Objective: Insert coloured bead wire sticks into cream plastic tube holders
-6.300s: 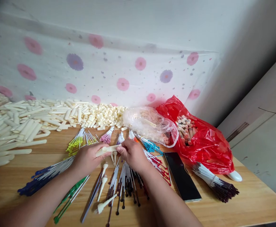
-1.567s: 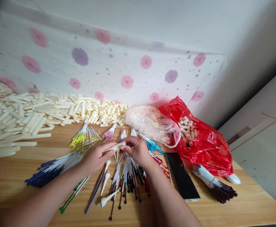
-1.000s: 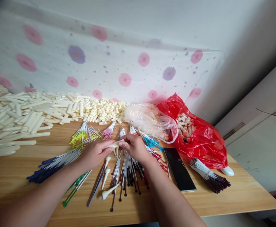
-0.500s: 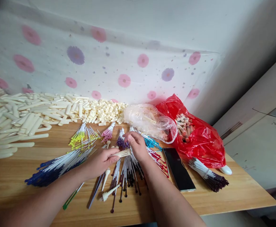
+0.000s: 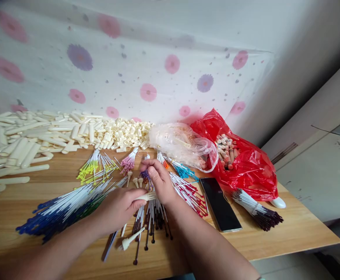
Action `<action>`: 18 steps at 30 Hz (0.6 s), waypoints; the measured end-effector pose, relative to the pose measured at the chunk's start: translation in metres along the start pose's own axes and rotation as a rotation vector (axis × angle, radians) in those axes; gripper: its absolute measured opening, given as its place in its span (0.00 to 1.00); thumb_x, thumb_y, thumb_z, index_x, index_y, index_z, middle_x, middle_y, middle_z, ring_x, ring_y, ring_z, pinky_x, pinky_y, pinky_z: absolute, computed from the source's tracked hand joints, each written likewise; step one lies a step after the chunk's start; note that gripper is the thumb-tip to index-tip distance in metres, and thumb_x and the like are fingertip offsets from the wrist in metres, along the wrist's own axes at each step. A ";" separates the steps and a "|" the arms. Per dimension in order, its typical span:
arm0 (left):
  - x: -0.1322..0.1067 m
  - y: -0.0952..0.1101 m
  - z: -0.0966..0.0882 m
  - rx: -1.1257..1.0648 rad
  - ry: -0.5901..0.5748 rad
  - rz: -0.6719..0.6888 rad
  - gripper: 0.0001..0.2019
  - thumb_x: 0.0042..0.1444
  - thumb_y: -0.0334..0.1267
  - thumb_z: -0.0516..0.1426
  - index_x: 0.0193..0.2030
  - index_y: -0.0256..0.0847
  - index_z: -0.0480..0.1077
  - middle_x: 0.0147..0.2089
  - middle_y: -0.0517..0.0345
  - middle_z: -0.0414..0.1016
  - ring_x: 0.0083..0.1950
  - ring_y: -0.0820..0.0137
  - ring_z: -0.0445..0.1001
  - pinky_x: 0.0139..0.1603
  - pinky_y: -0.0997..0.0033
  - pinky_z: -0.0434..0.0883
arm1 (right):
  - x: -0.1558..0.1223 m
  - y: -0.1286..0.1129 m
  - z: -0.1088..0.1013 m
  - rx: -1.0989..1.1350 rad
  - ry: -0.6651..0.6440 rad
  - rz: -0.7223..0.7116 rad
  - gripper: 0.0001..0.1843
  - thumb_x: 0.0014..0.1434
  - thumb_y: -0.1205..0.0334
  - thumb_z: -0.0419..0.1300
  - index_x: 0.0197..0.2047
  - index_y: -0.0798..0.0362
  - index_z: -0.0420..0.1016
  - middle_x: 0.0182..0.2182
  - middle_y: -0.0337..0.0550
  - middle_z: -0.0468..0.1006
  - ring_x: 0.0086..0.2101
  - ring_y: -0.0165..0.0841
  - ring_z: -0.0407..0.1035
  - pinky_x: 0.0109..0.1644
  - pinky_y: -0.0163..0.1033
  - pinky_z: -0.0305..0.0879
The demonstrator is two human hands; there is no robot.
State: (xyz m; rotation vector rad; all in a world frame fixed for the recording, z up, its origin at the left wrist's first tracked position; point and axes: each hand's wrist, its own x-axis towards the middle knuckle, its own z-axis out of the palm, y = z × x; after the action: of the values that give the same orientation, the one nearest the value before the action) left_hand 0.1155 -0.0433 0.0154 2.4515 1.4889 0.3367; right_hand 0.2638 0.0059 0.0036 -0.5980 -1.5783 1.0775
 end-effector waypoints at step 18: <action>0.003 0.003 0.001 -0.036 0.031 -0.015 0.10 0.60 0.39 0.49 0.41 0.44 0.71 0.36 0.54 0.78 0.37 0.64 0.74 0.33 0.69 0.64 | 0.004 -0.007 -0.001 -0.105 -0.029 -0.008 0.21 0.61 0.43 0.49 0.46 0.50 0.69 0.34 0.42 0.72 0.35 0.33 0.67 0.41 0.39 0.64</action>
State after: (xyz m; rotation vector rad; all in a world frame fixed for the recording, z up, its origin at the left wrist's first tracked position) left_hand 0.1196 -0.0423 0.0159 2.4159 1.4999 0.3967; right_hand 0.2644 0.0059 0.0112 -0.6484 -1.6688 1.0060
